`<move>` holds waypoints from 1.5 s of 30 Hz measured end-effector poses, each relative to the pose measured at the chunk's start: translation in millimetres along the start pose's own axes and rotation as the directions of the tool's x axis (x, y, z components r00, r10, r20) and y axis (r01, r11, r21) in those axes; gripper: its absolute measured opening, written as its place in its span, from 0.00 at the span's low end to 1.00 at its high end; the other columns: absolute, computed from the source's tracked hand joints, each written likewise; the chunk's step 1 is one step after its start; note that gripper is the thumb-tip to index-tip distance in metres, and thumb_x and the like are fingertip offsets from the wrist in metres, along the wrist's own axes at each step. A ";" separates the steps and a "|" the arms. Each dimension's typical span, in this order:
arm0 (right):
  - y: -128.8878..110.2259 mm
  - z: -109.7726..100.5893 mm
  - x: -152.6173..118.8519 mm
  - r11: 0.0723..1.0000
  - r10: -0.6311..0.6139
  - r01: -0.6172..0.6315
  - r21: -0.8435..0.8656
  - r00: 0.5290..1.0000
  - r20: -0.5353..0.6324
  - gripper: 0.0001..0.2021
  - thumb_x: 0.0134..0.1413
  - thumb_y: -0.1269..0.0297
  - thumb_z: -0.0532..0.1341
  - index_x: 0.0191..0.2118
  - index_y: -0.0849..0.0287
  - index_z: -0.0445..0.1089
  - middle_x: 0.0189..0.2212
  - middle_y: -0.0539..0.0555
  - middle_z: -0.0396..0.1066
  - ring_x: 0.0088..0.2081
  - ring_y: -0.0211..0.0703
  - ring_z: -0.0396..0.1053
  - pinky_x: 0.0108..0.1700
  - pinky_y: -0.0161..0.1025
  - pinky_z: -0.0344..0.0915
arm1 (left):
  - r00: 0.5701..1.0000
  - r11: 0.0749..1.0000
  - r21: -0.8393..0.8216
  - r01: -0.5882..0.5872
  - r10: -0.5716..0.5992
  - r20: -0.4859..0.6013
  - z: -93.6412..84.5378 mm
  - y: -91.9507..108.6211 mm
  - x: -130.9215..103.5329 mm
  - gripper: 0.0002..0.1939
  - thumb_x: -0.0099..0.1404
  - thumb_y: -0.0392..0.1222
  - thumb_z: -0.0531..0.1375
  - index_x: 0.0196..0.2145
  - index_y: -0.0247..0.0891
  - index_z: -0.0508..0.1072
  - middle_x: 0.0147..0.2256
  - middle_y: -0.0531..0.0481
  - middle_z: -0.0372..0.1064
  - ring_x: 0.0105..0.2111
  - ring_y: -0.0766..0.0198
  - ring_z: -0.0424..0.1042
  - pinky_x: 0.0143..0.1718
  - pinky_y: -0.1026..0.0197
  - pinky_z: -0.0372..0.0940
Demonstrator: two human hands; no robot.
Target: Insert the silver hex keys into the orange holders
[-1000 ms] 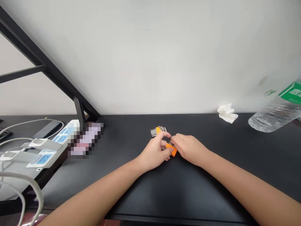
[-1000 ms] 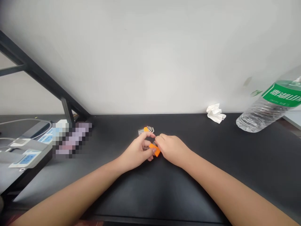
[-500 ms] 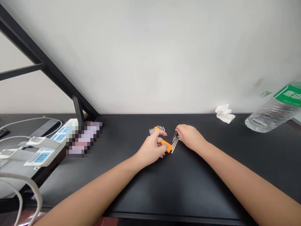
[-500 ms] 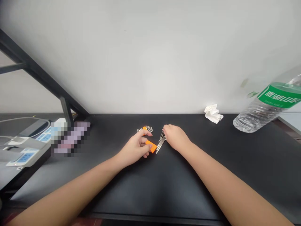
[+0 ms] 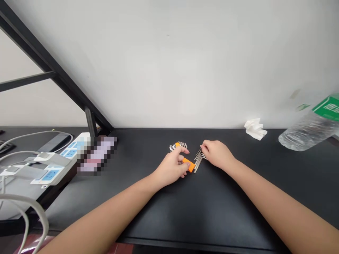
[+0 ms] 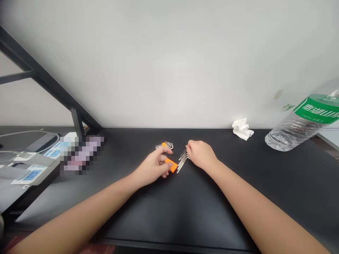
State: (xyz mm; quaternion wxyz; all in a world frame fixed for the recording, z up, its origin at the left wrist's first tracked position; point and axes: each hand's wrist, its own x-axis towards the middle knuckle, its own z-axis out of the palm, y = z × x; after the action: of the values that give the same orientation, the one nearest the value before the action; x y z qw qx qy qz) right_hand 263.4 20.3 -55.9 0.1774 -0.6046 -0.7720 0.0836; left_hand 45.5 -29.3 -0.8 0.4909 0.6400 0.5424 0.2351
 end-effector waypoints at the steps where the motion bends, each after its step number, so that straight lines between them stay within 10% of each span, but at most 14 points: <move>1: -0.8 -0.5 0.3 1.000 0.023 -0.023 0.013 1.000 0.002 0.15 0.71 0.60 0.52 0.30 0.55 0.65 0.29 0.52 0.74 0.30 0.41 0.68 0.31 0.37 0.48 | 1.000 1.000 0.003 0.001 -0.001 0.001 0.3 0.4 0.1 0.21 0.59 0.31 0.60 0.50 0.40 0.64 0.27 0.57 0.72 0.23 0.67 0.72 0.24 0.66 0.71; 8: -7.8 0.6 -2.4 0.993 0.120 -0.118 0.026 0.991 -0.062 0.15 0.69 0.59 0.54 0.30 0.55 0.64 0.27 0.51 0.72 0.28 0.41 0.65 0.29 0.38 0.47 | 1.000 0.999 0.034 0.010 -0.010 0.006 1.0 2.8 0.1 0.22 0.59 0.30 0.60 0.51 0.40 0.65 0.27 0.57 0.72 0.24 0.68 0.72 0.25 0.66 0.71; 35: 19.2 -9.6 -8.5 0.968 -0.201 0.194 0.157 0.979 0.026 0.07 0.64 0.66 0.58 0.37 0.55 0.74 0.41 0.52 0.73 0.36 0.40 0.70 0.41 0.37 0.63 | 0.999 0.999 0.020 0.025 -0.026 0.043 -5.4 2.4 -4.2 0.21 0.60 0.32 0.61 0.51 0.40 0.65 0.28 0.56 0.73 0.25 0.66 0.73 0.30 0.63 0.72; 45: 11.1 -16.1 -2.1 0.930 0.014 -0.073 0.361 0.986 0.165 0.04 0.49 0.69 0.61 0.29 0.56 0.73 0.32 0.49 0.75 0.32 0.39 0.70 0.34 0.35 0.63 | 0.998 0.999 0.036 0.000 -0.002 0.059 -6.3 1.0 -4.4 0.22 0.60 0.32 0.61 0.52 0.40 0.65 0.29 0.54 0.75 0.25 0.67 0.72 0.30 0.64 0.70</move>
State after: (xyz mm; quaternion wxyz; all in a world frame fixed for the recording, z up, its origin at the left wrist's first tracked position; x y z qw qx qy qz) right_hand 280.0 19.8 -45.2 0.2227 -0.5693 -0.7410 0.2778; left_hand 39.4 -31.0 3.6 0.4952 0.6549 0.5322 0.2062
